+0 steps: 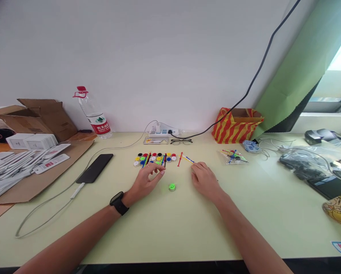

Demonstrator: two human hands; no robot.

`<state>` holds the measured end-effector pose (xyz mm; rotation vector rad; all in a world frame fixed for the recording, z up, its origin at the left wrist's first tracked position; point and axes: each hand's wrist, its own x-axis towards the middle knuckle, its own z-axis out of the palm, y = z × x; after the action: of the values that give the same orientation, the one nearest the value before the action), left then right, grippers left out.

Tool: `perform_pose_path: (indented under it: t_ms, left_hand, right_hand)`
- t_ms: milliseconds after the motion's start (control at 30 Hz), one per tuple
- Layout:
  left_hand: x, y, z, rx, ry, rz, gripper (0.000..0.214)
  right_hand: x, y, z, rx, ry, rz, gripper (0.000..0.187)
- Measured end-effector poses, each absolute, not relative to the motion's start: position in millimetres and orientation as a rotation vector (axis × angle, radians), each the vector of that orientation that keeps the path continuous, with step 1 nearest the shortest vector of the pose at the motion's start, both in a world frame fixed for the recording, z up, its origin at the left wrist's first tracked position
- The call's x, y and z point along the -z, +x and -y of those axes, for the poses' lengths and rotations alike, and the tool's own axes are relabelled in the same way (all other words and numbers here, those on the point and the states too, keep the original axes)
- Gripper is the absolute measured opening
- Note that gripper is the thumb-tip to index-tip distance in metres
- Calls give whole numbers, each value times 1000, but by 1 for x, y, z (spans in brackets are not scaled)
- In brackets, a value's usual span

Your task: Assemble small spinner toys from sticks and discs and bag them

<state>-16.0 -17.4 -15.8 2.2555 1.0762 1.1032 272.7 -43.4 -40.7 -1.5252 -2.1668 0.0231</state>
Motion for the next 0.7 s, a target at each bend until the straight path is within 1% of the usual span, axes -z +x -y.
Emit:
perform_pose_path:
  t_ms: [100,467,700]
  left_hand:
    - [17,-16,16,-1121,2265,-1058,13]
    - [17,-16,18,-1121,2284,-1043,11]
    - [15,-16,18,-1102,2275,-1048,13]
  right_hand:
    - [42,272,43,-51,-1594,2142,28]
    - [36,270,43,-137,-1703,2122,22]
    - [37,271,45,-138,-1705,2101,29]
